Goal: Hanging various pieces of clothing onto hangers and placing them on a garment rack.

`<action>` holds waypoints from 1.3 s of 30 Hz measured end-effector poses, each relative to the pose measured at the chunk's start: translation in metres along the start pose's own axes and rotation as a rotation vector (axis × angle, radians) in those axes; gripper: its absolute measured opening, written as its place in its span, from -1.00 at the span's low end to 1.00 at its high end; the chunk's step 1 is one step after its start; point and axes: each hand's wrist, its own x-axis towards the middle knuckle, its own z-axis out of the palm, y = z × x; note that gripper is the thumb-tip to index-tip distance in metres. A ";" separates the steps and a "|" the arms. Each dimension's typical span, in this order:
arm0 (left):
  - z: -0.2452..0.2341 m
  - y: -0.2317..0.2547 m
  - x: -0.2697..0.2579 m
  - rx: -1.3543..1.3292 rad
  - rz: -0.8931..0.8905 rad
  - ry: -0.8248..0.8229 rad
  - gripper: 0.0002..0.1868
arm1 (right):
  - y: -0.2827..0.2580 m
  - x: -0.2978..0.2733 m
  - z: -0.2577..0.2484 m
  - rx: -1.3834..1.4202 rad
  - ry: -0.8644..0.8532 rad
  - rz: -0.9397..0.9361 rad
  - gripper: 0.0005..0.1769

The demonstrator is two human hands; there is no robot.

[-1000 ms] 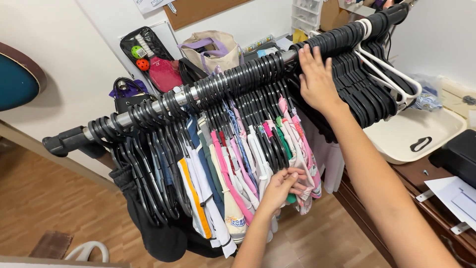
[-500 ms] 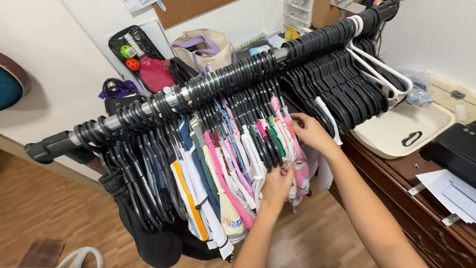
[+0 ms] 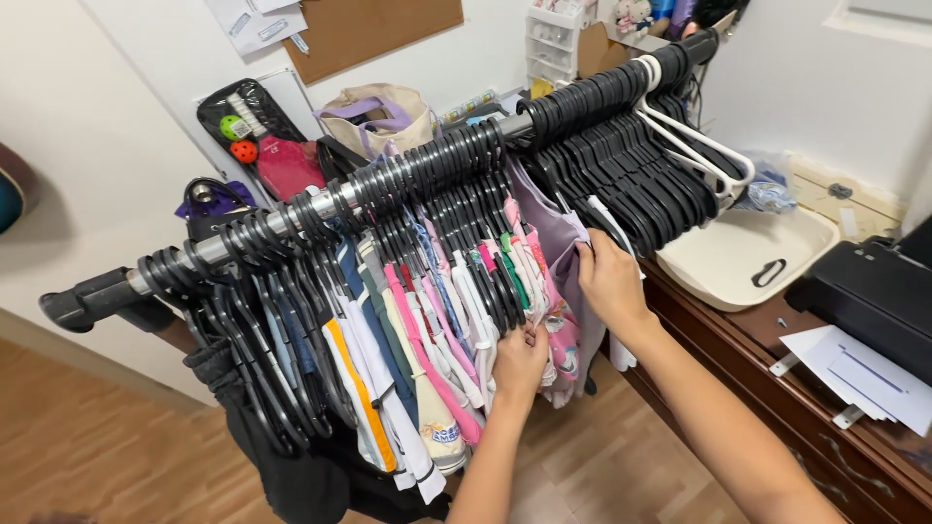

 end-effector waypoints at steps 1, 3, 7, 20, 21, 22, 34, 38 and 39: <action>0.003 -0.002 -0.001 -0.006 0.001 -0.008 -0.77 | -0.007 -0.007 -0.019 -0.009 0.002 0.004 -0.79; 0.008 -0.005 -0.004 0.022 0.079 0.062 -0.79 | -0.023 -0.022 -0.056 0.003 -0.012 0.026 -0.78; 0.002 0.020 -0.017 -0.049 0.169 0.016 -0.67 | 0.018 -0.084 -0.133 0.017 -0.105 0.237 -0.74; 0.074 0.174 -0.064 -0.080 0.875 -0.409 -0.62 | 0.198 -0.339 -0.399 0.231 -0.127 0.582 -0.82; 0.089 0.173 -0.073 -0.089 0.816 -0.668 -0.69 | 0.202 -0.356 -0.414 0.182 -0.122 0.574 -0.80; 0.103 0.173 -0.089 -0.106 0.825 -0.695 -0.69 | 0.179 -0.347 -0.420 0.168 -0.103 0.596 -0.80; 0.208 0.212 -0.294 -0.519 0.779 -0.848 -0.89 | 0.185 -0.474 -0.421 0.003 0.435 0.884 -0.79; 0.238 0.209 -0.339 -0.662 0.658 -0.976 -0.77 | 0.162 -0.489 -0.425 -0.127 0.537 0.938 -0.83; 0.250 0.202 -0.352 -0.710 0.539 -1.046 -0.72 | 0.152 -0.485 -0.425 -0.303 0.578 0.959 -0.83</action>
